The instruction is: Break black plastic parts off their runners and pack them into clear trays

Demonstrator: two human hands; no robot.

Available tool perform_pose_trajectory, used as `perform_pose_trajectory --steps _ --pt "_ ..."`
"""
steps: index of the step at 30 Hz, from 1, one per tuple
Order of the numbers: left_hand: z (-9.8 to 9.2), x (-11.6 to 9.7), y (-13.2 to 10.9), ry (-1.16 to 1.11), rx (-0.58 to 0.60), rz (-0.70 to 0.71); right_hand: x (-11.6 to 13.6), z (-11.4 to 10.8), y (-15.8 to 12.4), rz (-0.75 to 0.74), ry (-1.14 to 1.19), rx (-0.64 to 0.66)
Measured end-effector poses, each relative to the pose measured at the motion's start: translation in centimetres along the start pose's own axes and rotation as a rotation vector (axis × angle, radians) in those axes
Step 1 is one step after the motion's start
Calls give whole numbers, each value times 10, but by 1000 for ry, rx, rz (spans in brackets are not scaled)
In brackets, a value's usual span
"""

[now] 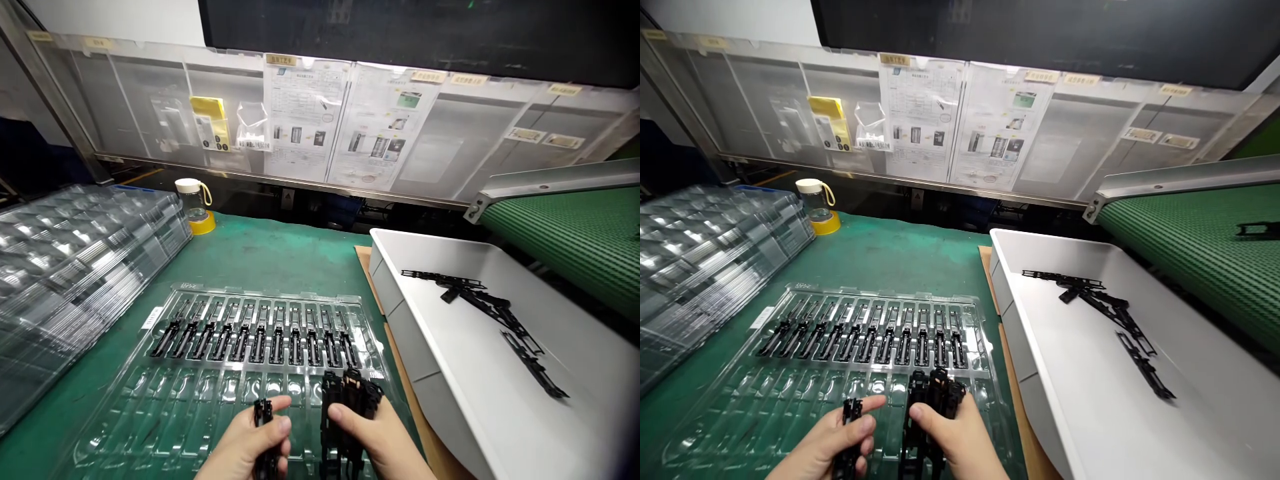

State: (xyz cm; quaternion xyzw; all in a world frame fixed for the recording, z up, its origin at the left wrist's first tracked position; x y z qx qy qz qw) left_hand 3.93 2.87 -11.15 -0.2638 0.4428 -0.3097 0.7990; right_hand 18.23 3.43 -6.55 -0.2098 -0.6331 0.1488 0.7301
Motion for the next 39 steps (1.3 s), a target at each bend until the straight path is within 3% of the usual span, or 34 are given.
perform_pose_trajectory --steps 4,15,19,22,25,27,33,39 --pt "6 1 -3 -56 -28 -69 -8 8 3 36 188 77" --pt "10 9 -3 -152 30 -180 -20 18 -1 226 356 220" --pt "21 7 -7 -252 104 -212 -26 15 0 236 338 169" --pt "28 10 -7 -272 241 -204 -29 16 1 232 305 181" --pt "35 11 -6 -179 453 -65 -30 16 3 161 176 201" --pt "36 12 -4 -100 530 28 -31 14 5 111 67 199" --pt "27 8 -2 91 423 112 -33 4 0 111 -118 182" --pt "29 -21 -19 477 327 578 16 27 -23 -342 -379 511"
Point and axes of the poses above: each hand's wrist, its own y-axis towards the middle knuckle, its own z-axis out of the palm, x = y × z, the point moved 6 cm from there along y, towards the middle knuckle, and after that the axes turned 5 degrees about z, right-handed, at the moved point
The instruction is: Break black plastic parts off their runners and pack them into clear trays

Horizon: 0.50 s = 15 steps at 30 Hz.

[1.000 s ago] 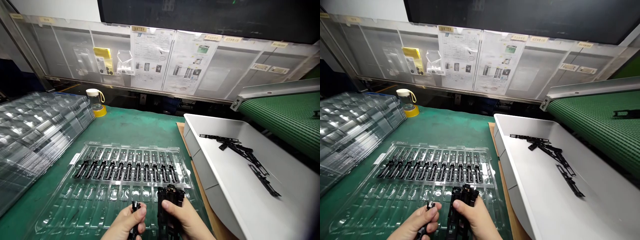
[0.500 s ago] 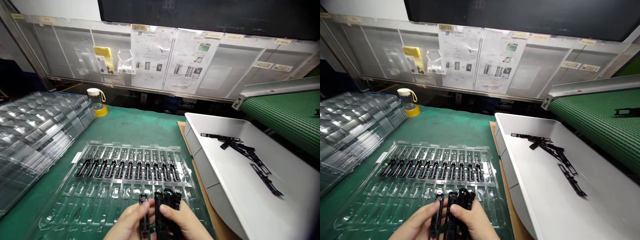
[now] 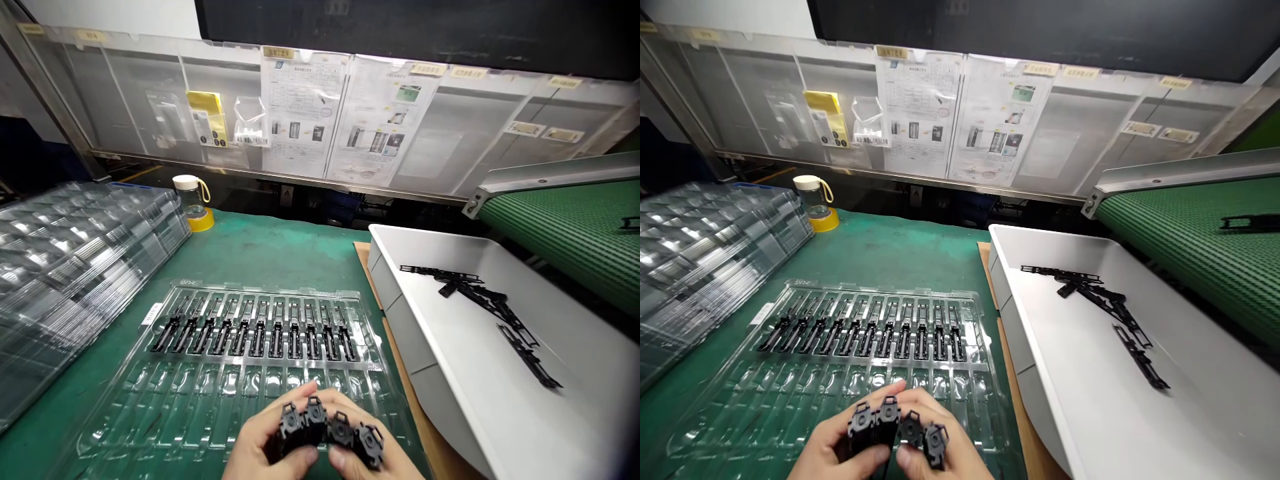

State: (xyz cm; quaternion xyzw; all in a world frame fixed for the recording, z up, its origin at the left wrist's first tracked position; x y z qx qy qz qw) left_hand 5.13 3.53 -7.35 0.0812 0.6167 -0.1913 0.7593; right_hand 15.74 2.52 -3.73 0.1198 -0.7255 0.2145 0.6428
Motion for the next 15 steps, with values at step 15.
perform_pose_trajectory --steps 15 --pt "4 -23 -7 304 30 326 -7 6 -2 -135 -116 22"
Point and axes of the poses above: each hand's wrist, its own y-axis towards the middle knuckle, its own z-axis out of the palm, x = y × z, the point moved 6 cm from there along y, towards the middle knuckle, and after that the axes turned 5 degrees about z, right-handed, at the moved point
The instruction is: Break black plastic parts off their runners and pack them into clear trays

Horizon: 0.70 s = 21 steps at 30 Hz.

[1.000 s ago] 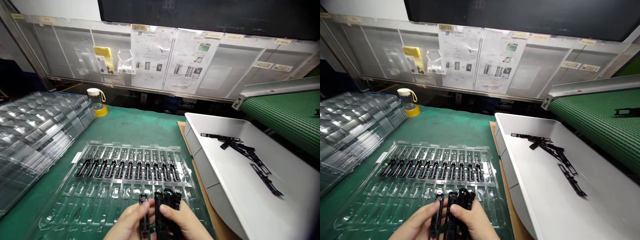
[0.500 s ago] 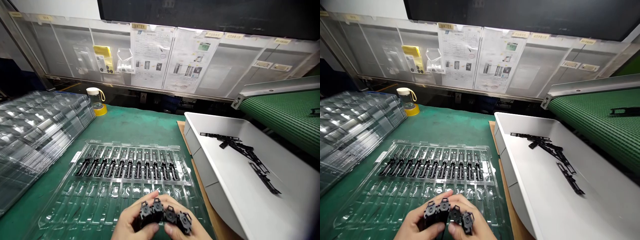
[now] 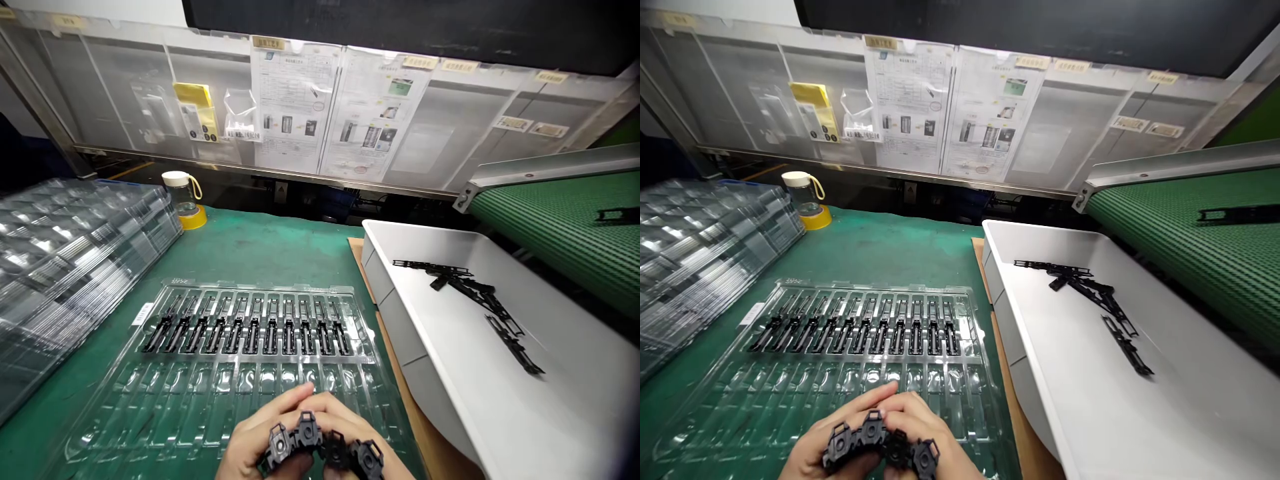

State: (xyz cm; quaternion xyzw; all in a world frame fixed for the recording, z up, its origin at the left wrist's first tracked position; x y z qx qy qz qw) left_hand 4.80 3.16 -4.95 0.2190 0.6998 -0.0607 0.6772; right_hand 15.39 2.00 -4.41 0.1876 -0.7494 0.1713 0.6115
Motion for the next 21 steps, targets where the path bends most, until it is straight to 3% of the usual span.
perform_pose_trajectory --steps 6,11,14,18,21 --pt "5 7 -3 -58 35 -17 -2 2 -2 23 60 4" --pt "4 3 -2 -12 12 -40 -3 1 -3 61 -148 -31" --pt "-6 1 3 49 -71 -66 -2 -18 -5 55 -328 -191" --pt "-15 3 6 17 -98 -37 -15 -64 -12 188 -357 -532" --pt "-15 1 7 23 -80 91 -24 -92 -14 81 -523 -720"
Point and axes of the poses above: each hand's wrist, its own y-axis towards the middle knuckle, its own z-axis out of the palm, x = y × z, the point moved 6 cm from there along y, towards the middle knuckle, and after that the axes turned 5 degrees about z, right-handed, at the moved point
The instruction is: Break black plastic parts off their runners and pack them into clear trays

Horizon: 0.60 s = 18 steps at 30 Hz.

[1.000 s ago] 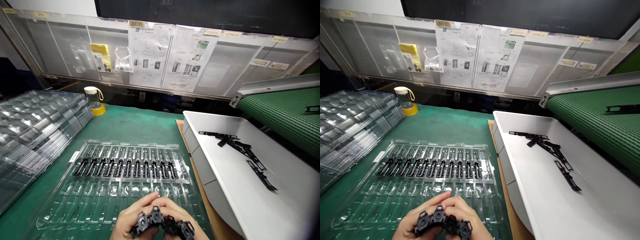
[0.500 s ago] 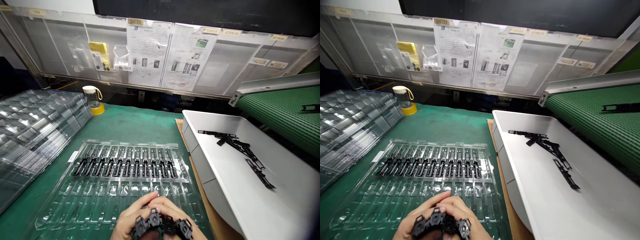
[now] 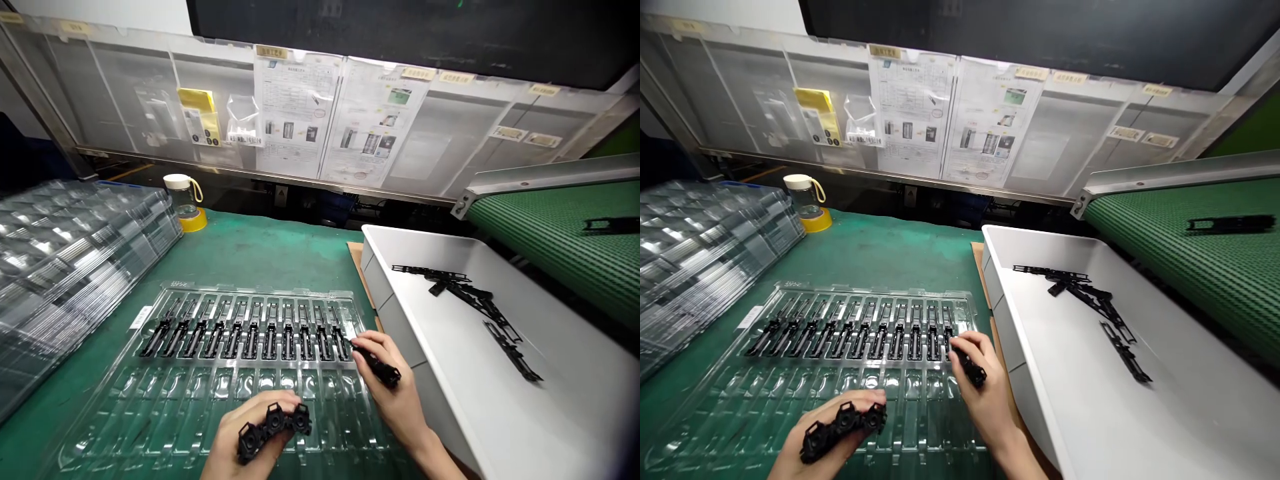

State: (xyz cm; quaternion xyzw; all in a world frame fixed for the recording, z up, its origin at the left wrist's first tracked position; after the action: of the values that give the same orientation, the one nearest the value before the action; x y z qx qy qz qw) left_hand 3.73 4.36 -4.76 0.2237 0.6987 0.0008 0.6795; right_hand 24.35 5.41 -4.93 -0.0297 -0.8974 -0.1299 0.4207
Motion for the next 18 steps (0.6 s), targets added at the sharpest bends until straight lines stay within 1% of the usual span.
perform_pose_trajectory --steps 1,3,5,7,9,11,15,18 --pt "1 -1 0 9 12 55 -6 -1 5 -60 -49 -36" --pt "6 -4 -1 47 56 166 -20 2 13 -131 -143 -55" --pt "13 -4 -3 85 102 266 -34 9 21 -138 -213 -23" --pt "17 -2 -5 113 124 328 -44 17 26 -124 -258 30" --pt "19 1 -7 128 130 349 -48 23 27 -117 -293 78" --pt "19 5 -8 141 135 349 -50 26 26 -109 -327 95" --pt "21 5 -9 159 167 345 -50 22 23 -90 -353 63" --pt "27 3 -10 163 228 359 -52 21 23 -96 -346 50"
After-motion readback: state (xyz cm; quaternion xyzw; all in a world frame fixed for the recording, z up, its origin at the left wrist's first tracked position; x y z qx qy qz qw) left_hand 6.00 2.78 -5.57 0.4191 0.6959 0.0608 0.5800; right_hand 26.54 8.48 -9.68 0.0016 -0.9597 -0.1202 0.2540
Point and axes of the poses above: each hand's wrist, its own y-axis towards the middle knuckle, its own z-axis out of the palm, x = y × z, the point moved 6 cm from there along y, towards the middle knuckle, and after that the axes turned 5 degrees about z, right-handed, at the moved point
